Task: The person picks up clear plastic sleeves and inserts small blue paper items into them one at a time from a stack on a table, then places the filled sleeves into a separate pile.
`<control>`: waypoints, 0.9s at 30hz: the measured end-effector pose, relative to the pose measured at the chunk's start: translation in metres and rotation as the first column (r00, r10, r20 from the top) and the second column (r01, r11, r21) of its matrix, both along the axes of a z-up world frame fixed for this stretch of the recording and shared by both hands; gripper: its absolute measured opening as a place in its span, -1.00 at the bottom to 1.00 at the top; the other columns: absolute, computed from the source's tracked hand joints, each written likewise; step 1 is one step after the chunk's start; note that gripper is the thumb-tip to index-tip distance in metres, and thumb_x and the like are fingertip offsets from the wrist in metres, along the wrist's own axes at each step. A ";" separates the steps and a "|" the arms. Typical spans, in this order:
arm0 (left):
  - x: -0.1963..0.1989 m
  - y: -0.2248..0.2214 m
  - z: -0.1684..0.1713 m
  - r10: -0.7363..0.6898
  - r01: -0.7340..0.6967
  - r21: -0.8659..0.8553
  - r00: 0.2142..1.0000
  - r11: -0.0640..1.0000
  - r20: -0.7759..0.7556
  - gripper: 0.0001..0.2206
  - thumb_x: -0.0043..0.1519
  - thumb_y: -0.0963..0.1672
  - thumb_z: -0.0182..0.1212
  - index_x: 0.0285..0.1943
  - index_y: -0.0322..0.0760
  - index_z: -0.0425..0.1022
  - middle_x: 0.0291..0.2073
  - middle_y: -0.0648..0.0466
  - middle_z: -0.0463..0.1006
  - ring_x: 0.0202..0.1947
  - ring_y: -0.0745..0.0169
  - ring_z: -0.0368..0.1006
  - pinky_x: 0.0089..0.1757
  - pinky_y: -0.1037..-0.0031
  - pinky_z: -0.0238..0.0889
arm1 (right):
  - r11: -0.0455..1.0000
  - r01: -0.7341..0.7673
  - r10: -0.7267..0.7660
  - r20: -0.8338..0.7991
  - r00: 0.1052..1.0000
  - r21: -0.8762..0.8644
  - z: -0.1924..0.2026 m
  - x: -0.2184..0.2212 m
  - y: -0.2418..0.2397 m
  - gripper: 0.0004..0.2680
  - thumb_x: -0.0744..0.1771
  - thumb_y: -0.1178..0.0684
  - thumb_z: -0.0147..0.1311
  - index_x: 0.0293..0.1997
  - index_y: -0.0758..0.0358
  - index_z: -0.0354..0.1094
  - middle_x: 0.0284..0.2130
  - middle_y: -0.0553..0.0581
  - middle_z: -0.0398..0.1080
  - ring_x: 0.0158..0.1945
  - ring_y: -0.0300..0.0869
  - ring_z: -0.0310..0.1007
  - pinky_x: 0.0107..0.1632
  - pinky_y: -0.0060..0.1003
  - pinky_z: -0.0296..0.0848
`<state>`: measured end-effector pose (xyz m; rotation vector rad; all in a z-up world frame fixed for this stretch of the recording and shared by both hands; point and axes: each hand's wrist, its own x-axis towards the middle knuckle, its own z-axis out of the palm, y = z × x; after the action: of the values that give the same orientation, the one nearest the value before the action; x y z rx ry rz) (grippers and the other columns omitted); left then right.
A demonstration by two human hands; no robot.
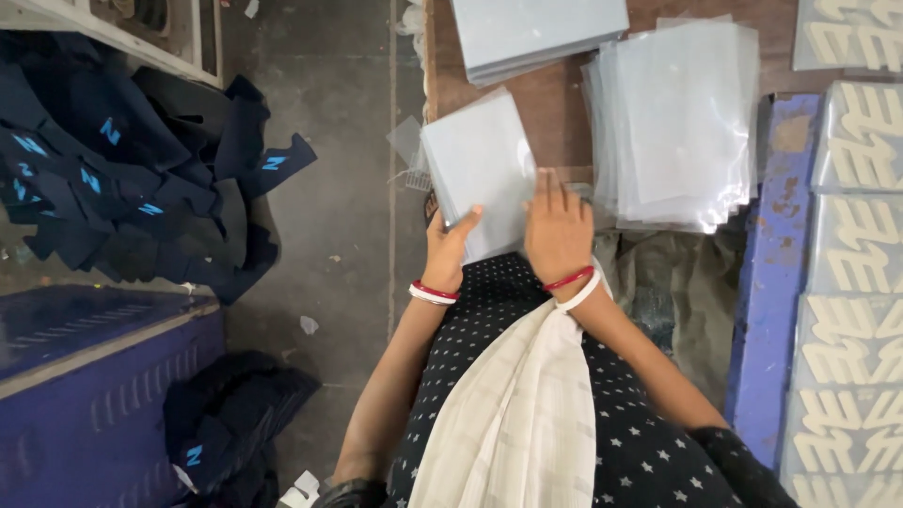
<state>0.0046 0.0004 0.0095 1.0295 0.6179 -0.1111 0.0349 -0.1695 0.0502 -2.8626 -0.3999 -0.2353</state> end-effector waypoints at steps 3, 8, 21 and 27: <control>0.003 -0.003 0.001 0.000 0.000 0.006 0.999 1.000 -0.037 -0.56 0.20 -0.17 0.36 0.24 -0.53 0.43 0.00 -0.09 0.59 -0.04 0.17 0.51 -0.03 0.37 0.38 | 0.986 -0.159 0.155 0.087 0.984 0.043 0.003 -0.005 -0.001 -0.60 0.29 0.24 0.04 0.31 0.39 0.33 -0.06 0.25 0.49 0.07 0.05 0.51 0.08 -0.05 0.49; -0.001 0.000 -0.007 -0.019 0.018 -0.054 1.000 0.998 -0.015 -0.54 0.22 -0.15 0.34 0.27 -0.50 0.38 0.06 -0.07 0.57 0.02 0.18 0.49 0.01 0.40 0.36 | 0.541 0.270 -0.075 -0.274 0.959 0.796 0.014 0.018 -0.070 -0.78 0.39 0.33 -0.01 0.12 0.29 0.45 -0.19 0.11 0.54 -0.23 -0.23 0.55 -0.19 -0.31 0.53; 0.003 -0.001 -0.009 -0.022 0.022 -0.018 0.999 1.000 0.028 -0.57 0.24 -0.16 0.33 0.25 -0.54 0.43 0.07 -0.10 0.57 0.03 0.16 0.48 0.03 0.37 0.34 | 0.990 0.017 0.001 -0.130 0.992 0.141 -0.001 0.015 -0.050 -0.72 0.34 0.06 0.04 0.12 0.36 0.45 0.04 0.37 0.38 0.09 0.22 0.36 0.06 0.08 0.37; 0.005 -0.005 -0.010 0.019 -0.018 -0.045 1.000 0.999 0.021 -0.55 0.22 -0.17 0.33 0.28 -0.49 0.38 0.09 -0.06 0.56 0.05 0.20 0.48 0.06 0.39 0.32 | 0.999 0.011 -0.006 -0.121 0.993 0.044 -0.008 -0.003 -0.007 -0.54 0.36 -0.12 0.06 0.28 0.50 0.21 0.19 0.41 0.33 0.13 0.21 0.33 0.08 0.10 0.34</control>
<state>0.0091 -0.0045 -0.0002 0.9805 0.6026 -0.0966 0.0322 -0.1760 0.0423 -2.8169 -0.3544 -0.0703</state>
